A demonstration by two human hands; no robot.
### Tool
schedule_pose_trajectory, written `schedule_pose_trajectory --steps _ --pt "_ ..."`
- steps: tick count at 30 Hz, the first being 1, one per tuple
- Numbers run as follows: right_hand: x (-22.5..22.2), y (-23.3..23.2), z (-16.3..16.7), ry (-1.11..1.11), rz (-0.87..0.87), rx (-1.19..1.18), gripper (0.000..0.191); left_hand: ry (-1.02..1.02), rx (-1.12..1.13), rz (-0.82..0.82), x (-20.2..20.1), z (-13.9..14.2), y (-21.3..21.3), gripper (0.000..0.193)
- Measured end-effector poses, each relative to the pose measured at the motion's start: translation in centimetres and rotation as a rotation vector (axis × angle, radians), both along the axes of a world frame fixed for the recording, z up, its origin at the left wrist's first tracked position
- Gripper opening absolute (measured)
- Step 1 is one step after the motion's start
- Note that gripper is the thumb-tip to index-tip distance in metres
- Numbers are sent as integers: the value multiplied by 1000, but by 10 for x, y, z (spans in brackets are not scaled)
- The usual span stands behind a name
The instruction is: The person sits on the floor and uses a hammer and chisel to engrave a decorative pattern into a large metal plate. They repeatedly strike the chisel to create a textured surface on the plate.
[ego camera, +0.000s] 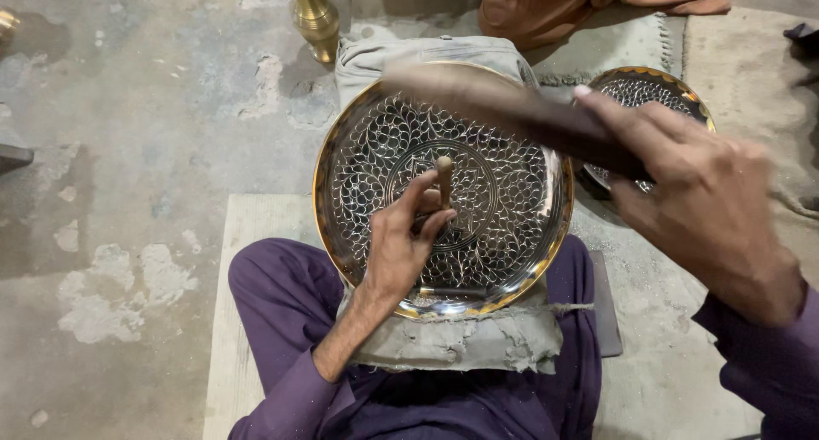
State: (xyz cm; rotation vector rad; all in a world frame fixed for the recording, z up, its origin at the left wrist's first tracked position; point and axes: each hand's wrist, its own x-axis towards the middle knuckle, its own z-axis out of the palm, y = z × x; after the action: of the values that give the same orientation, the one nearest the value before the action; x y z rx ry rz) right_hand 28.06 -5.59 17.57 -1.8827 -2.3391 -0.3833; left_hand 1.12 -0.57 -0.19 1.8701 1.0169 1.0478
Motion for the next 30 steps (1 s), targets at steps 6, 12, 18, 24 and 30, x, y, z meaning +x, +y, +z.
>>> schedule_pose_trajectory --steps 6,12,18,24,30 --pt "-6 0 3 -181 6 16 60 -22 97 64 1 4 -6 46" --pt "-10 3 7 -217 86 47 58 -2 46 113 2 9 -9 49" --pt "-7 -6 5 -136 -21 -67 60 -46 55 71 0 8 -9 53" --pt "15 -13 -21 48 14 -15 70 65 60 -52 1 3 8 41" --pt "21 -32 -63 361 -85 38 65 43 103 -274 -6 18 17 50"
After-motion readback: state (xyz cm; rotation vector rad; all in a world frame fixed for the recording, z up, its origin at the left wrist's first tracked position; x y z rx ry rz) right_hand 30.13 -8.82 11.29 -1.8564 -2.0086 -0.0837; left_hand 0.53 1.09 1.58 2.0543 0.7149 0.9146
